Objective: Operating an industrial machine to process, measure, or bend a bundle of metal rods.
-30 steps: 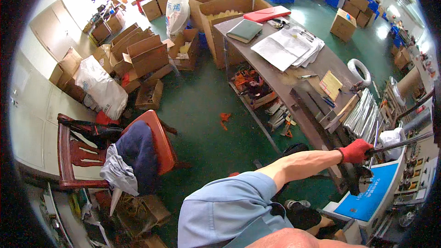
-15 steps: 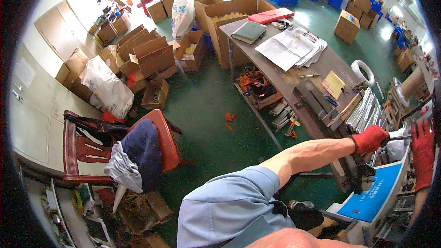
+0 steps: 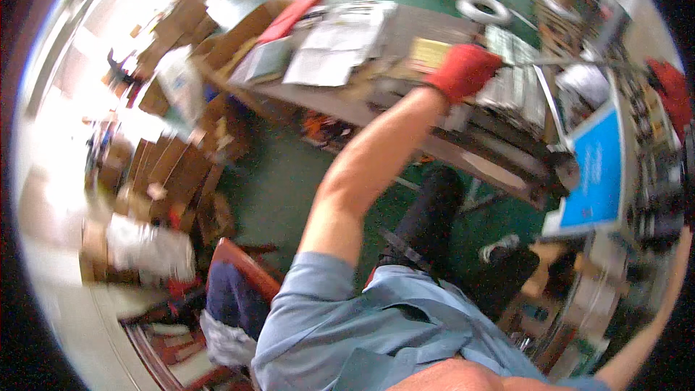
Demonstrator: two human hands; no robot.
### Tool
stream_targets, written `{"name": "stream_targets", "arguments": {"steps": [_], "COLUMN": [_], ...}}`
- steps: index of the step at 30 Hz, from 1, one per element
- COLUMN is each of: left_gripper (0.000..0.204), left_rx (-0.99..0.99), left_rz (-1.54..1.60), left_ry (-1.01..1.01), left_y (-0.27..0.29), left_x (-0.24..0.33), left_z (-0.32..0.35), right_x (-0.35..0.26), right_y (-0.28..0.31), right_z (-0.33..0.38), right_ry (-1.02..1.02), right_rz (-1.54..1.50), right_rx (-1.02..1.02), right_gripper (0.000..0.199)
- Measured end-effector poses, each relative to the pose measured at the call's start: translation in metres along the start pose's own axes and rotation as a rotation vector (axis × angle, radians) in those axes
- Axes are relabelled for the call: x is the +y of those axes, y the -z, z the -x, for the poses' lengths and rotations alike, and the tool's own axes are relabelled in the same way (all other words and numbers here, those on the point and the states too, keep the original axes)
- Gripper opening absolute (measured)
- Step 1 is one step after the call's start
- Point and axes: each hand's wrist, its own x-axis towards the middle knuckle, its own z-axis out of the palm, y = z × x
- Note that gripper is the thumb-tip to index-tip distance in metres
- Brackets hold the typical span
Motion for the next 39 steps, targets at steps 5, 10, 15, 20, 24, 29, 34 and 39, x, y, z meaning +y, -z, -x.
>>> {"name": "stream_targets", "arguments": {"steps": [5, 10, 15, 20, 24, 29, 34, 39], "left_gripper": [0.019, 0.027, 0.029, 0.033, 0.034, 0.032, 0.022, 0.011], "left_rx": [-0.519, -0.875, -1.063, -1.135, -1.257, -0.902, -0.568, -0.387], "left_rz": [0.076, 0.117, 0.298, 0.25, 0.231, 0.164, -0.085, -0.095], "left_ry": [-0.022, -0.045, 0.019, -0.012, -0.014, -0.003, 0.155, -0.024], "left_y": [0.029, 0.048, 0.037, 0.017, -0.006, -0.026, -0.043, -0.067], "left_x": [0.001, 0.024, 0.039, 0.052, 0.042, 0.056, 0.093, 0.088], "left_z": [0.022, 0.031, 0.039, 0.032, 0.038, 0.053, 0.066, 0.066], "right_x": [-0.122, -0.17, -0.206, -0.212, -0.218, -0.219, -0.221, -0.213], "right_y": [-0.033, -0.093, -0.116, -0.152, -0.164, -0.19, -0.22, -0.225], "right_z": [0.003, 0.013, 0.029, 0.05, 0.054, 0.069, 0.093, 0.106], "right_ry": [0.007, -0.139, -0.19, -0.289, -0.296, -0.338, -0.391, -0.501], "right_rz": [-0.036, -0.245, -0.354, -0.489, -0.472, -0.553, -0.573, -0.574], "right_rx": [0.282, -0.017, -0.154, -0.193, -0.225, -0.376, -0.123, -0.179], "right_gripper": [0.036, 0.032, 0.029, 0.033, 0.034, 0.029, 0.025, 0.027]}}
